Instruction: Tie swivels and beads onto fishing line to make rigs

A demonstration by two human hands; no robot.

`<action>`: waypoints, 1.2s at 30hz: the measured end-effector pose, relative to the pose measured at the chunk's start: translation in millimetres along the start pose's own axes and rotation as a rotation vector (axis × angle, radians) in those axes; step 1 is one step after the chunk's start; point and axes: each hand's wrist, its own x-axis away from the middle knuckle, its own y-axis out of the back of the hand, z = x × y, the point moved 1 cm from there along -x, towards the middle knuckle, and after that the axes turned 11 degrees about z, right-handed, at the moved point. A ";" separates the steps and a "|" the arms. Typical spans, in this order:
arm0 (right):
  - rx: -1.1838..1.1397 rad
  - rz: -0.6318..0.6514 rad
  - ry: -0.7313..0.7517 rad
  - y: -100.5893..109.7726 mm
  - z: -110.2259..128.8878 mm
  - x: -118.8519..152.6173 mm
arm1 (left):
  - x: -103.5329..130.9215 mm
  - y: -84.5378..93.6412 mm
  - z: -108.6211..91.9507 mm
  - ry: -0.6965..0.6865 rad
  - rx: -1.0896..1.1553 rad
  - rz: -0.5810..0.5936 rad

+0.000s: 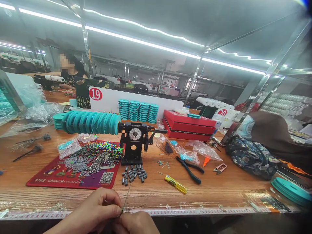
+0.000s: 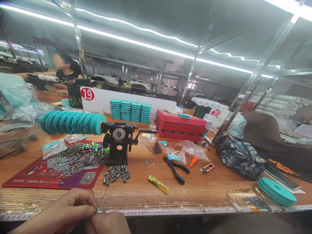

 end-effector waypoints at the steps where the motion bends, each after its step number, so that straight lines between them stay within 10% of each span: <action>1: 0.016 -0.004 0.012 0.8 -0.4 0.4 | 0.2 -0.1 -0.2 0.002 -0.004 0.002; 15: 0.268 -0.505 0.194 -48.3 -27.3 -3.3 | -9.5 -6.0 7.5 0.091 0.013 0.002; 30: 0.060 -0.157 0.092 -9.2 -7.9 10.1 | 11.8 1.1 -0.4 0.046 0.019 -0.014; 36: -0.322 -0.091 0.108 -2.8 3.1 18.6 | 22.1 -1.2 4.9 -0.165 -0.588 -0.226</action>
